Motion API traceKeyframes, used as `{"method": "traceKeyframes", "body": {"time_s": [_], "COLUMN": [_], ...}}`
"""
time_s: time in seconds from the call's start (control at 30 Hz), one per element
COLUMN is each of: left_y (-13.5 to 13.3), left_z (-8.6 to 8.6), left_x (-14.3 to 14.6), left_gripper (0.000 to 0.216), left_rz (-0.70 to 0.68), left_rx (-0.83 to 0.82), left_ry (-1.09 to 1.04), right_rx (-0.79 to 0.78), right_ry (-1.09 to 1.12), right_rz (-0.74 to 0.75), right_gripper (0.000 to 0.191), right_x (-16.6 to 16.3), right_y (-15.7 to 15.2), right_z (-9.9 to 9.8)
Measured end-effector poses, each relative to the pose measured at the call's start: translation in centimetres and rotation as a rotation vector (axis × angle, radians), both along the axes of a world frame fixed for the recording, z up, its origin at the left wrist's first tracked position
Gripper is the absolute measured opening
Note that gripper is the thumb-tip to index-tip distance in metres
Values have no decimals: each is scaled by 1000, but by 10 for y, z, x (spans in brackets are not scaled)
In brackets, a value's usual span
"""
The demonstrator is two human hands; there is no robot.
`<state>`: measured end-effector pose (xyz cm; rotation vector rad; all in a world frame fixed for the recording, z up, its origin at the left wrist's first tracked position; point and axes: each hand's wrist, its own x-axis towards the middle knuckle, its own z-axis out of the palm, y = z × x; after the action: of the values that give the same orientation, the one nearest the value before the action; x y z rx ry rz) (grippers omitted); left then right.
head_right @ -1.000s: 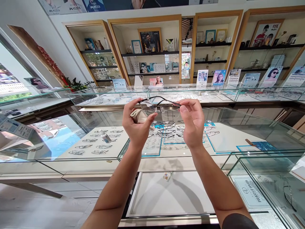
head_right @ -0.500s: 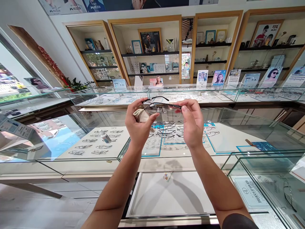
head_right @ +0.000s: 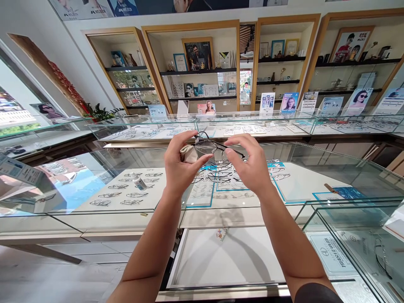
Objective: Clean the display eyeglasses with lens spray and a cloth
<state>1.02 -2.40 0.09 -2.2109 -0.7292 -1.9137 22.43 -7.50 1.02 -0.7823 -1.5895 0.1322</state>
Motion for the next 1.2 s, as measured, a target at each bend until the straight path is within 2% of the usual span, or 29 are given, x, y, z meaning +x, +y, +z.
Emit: {"method": "traceKeyframes", "body": {"time_s": [0.2,0.6,0.9,1.07,1.2], "left_y": [-4,-9,-11,-12,-10], "left_z": [2,-1,-1,0,0], "left_x": [1,2,1,0,0], "left_gripper": [65,69,71,69,69], "left_rz": [-19,-117,-104,-146,-172], "left_rx": [-12,-111,-158,-190,-201], "left_ry": [62,-6,-26,-25,5], "right_rx": [-39,-119,-207,-310,-325], "right_ry": [-76,-82,-38,-2,20], "right_rz": [32,127,230,275,312], "right_gripper": [11,15,20,24,25], "right_x": [1,2,4,4,3], "right_y": [-1,1,4,4,7], "right_z": [1,1,-1,-1,-3]}}
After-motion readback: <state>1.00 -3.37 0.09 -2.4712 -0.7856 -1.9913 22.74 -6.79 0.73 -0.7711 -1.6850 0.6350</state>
